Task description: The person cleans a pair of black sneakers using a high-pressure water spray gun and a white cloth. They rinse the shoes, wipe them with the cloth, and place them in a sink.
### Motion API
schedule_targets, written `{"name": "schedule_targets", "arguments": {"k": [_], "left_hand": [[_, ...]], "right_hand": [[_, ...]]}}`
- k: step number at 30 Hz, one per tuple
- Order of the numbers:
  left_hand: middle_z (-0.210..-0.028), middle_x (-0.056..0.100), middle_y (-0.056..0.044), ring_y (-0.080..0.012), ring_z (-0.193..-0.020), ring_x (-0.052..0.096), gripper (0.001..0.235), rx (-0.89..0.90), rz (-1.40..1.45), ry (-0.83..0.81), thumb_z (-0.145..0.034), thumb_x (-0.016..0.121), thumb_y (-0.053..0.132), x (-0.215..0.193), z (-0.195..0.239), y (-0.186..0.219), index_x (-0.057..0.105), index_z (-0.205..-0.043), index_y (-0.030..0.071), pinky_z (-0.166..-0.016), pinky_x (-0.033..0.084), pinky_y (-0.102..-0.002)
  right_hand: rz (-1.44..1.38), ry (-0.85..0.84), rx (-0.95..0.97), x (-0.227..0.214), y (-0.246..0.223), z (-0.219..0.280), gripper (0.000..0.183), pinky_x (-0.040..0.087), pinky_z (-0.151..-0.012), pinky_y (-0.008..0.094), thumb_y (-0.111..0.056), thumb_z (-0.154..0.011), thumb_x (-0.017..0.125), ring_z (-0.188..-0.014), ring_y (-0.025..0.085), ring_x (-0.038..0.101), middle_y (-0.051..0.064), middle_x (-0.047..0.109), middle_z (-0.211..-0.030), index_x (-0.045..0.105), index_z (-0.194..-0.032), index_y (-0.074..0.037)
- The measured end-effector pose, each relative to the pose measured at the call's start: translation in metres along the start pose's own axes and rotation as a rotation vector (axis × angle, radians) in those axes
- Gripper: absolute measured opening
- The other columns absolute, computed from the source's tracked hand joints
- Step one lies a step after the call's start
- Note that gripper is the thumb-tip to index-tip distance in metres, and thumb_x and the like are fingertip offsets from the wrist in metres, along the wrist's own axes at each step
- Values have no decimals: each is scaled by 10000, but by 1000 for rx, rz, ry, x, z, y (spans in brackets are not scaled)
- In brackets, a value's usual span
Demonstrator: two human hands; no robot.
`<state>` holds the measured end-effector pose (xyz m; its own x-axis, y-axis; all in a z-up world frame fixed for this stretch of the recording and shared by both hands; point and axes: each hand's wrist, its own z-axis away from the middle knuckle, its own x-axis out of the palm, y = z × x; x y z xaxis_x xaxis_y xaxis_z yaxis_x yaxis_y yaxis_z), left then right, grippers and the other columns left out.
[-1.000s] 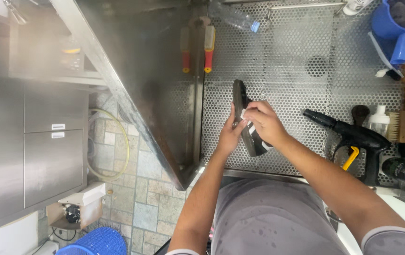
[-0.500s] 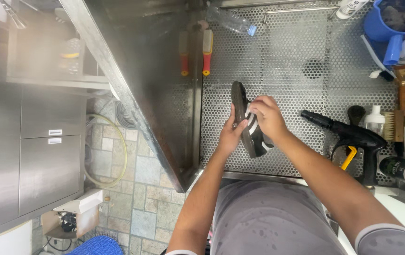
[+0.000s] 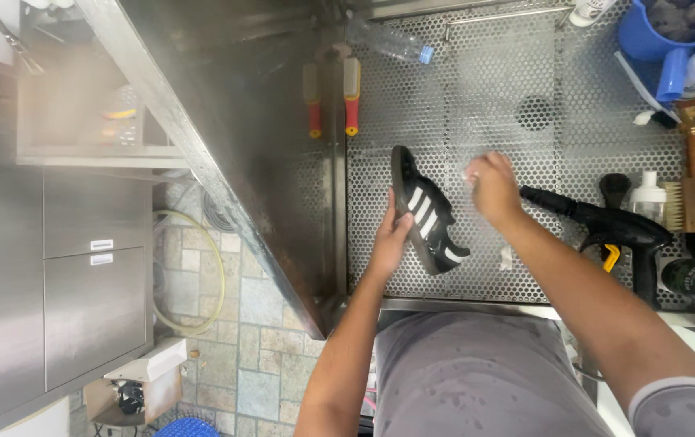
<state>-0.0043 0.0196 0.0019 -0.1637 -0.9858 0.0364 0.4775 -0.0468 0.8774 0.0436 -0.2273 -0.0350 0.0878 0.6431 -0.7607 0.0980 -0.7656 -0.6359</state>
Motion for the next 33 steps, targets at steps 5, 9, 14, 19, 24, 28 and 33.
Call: {"name": "schedule_targets", "arguments": {"k": [5,9,14,19,24,28,33], "left_hand": [[-1648,360,-102,-244,-1434,429,715,38,365,-14,-1032,509,254,0,5,-23,160,-1648,157,-1173,353,-370],[-1668,354,-116,-233,-1478,389,655,146,390,-53,-1080,495,255,6,4,-27,222,-1658,112,-1207,313,-356],[-1547,522,-145,-232,-1351,534,657,167,-12,64,-1056,488,265,13,-11,11,215,-1649,191,-1139,397,-331],[-1574,489,-149,-237,-1392,500,567,209,-58,155,-1085,457,276,7,-41,24,296,-1621,185,-1144,382,-312],[-1616,455,-169,-239,-1484,437,547,389,-114,185,-1098,486,273,-6,-89,19,352,-1607,125,-1202,336,-313],[-1649,404,-139,-222,-1513,373,557,284,-27,202,-1085,492,294,-7,-89,4,369,-1588,90,-1222,281,-309],[-1666,367,-139,-238,-1543,324,581,279,130,218,-1066,523,275,-5,-64,-20,366,-1582,59,-1248,233,-331]], "right_hand": [[138,92,-72,-40,26,18,326,380,-1100,501,-9,-812,729,-1296,395,491,142,591,-1326,709,-1118,-121],[68,70,17,-80,13,64,348,316,-1190,512,-82,-878,713,-1379,409,434,162,541,-1417,662,-1222,-101],[478,57,346,-135,28,127,723,229,-1193,627,-227,-907,713,-1442,479,242,352,366,-1509,421,-1504,60],[495,-17,663,-165,37,173,915,347,-1119,600,-283,-888,743,-1340,538,384,375,403,-1503,270,-1592,61],[383,3,685,-163,54,186,963,443,-1039,538,-262,-886,727,-1213,519,561,366,551,-1372,221,-1624,95],[405,-69,659,-171,69,201,668,515,-974,507,-319,-886,785,-1094,464,651,327,660,-1198,523,-1347,89],[-97,-139,690,-160,104,218,448,551,-778,409,-289,-858,794,-858,323,734,223,739,-943,727,-1110,75]]}}
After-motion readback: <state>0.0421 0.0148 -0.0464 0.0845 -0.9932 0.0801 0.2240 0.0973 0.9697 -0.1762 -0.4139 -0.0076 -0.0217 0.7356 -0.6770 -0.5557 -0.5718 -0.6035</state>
